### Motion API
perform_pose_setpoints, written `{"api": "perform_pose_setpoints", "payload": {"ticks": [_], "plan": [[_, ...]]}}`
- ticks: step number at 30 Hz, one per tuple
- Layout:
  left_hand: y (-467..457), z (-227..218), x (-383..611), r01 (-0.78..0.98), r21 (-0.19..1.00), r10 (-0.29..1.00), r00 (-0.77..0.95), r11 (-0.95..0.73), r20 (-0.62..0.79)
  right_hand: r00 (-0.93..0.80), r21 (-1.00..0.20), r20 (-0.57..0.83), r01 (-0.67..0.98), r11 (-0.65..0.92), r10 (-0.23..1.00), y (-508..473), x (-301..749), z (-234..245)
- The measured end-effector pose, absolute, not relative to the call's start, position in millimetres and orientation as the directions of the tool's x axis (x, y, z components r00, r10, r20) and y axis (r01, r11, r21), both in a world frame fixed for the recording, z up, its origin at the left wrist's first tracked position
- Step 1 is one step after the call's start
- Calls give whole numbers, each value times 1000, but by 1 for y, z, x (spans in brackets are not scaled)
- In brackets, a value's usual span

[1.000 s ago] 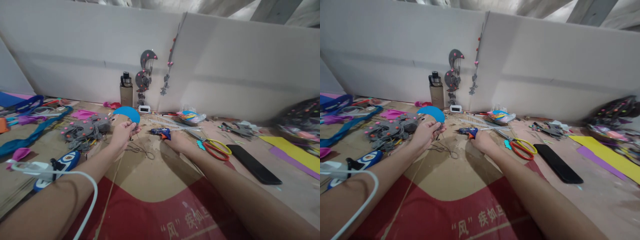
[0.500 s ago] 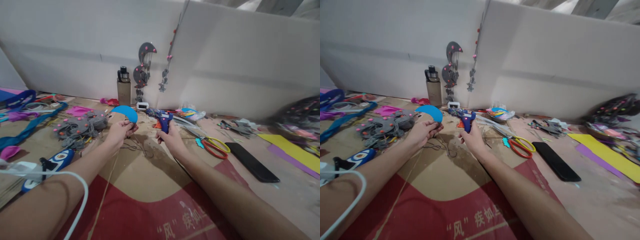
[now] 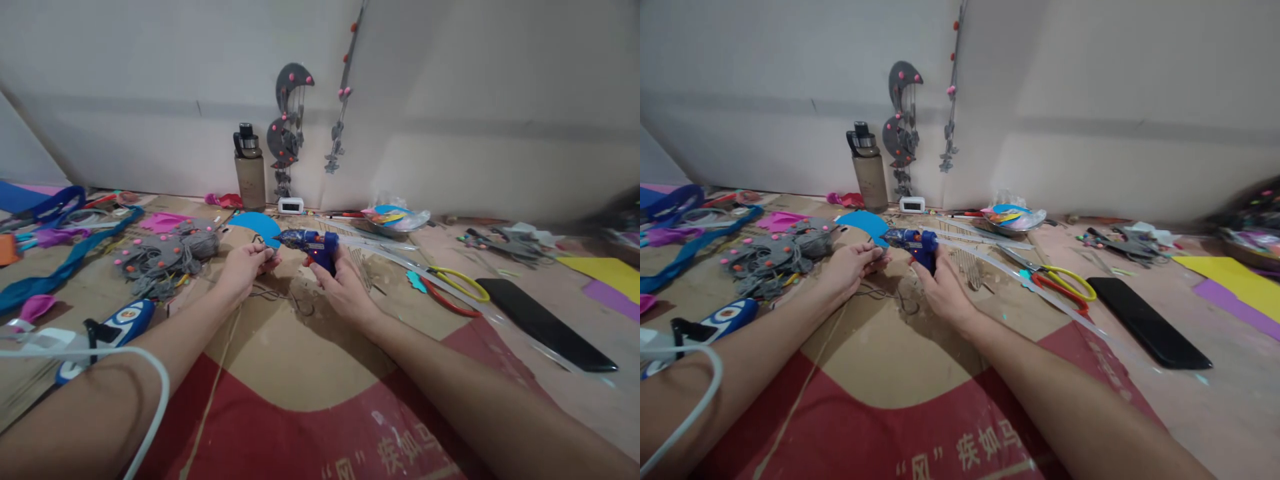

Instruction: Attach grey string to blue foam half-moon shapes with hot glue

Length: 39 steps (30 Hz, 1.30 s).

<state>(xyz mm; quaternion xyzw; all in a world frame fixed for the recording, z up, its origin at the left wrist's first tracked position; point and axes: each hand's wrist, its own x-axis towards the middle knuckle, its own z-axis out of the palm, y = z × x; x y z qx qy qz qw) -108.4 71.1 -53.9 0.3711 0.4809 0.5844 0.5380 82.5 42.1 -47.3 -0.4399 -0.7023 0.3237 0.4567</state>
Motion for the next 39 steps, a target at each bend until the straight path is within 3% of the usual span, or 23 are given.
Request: {"api": "perform_pose_setpoints", "payload": {"ticks": [5, 9, 39], "plan": [[71, -56, -107, -249, 968, 985, -150, 44, -83, -228, -731, 417, 491, 474, 880, 39, 82, -52], [70, -54, -105, -248, 968, 984, -155, 42, -83, -203, -700, 409, 556, 449, 890, 37, 82, -54], [69, -52, -105, -210, 977, 983, -184, -46, 7, -211, -640, 379, 643, 420, 901, 36, 83, -52]]}}
